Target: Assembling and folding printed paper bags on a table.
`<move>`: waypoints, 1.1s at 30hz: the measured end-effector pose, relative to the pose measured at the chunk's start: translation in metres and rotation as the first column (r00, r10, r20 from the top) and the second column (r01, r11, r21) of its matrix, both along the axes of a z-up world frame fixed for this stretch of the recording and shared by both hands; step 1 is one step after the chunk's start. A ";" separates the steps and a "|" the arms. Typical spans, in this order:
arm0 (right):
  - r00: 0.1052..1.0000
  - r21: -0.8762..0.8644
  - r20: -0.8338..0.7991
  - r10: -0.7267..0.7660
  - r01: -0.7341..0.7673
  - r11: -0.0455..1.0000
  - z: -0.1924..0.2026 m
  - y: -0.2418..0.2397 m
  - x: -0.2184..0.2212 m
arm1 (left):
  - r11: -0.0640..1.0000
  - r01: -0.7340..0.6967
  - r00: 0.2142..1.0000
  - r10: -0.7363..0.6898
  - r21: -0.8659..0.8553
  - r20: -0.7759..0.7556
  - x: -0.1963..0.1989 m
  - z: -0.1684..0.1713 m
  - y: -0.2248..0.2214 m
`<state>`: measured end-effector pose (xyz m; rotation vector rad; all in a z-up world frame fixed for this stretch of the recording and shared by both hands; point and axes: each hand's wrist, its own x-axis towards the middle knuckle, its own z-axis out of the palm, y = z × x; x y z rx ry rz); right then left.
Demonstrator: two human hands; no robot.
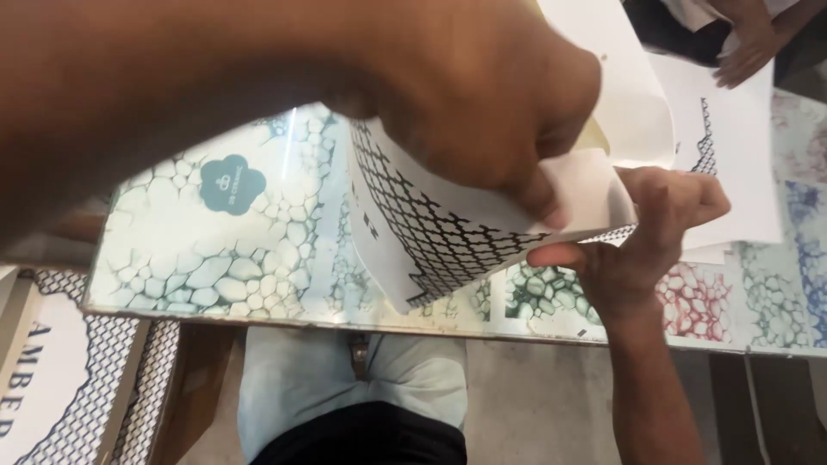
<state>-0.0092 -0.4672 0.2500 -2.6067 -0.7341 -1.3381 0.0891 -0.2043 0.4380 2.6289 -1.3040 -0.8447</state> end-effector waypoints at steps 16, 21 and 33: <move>0.936 0.226 -0.346 0.057 0.025 0.974 0.028 0.024 -0.042 | 0.387 0.689 0.472 0.403 -0.613 0.784 0.017 -0.186 -0.005; 0.899 0.085 -0.424 -0.110 0.160 0.983 0.064 0.060 -0.067 | 0.315 0.663 0.604 0.310 -0.679 0.734 0.012 -0.184 -0.032; 0.818 0.188 -0.561 -0.129 0.278 0.942 0.064 0.033 -0.099 | 0.294 0.808 0.396 0.372 -0.511 0.840 0.013 -0.166 -0.036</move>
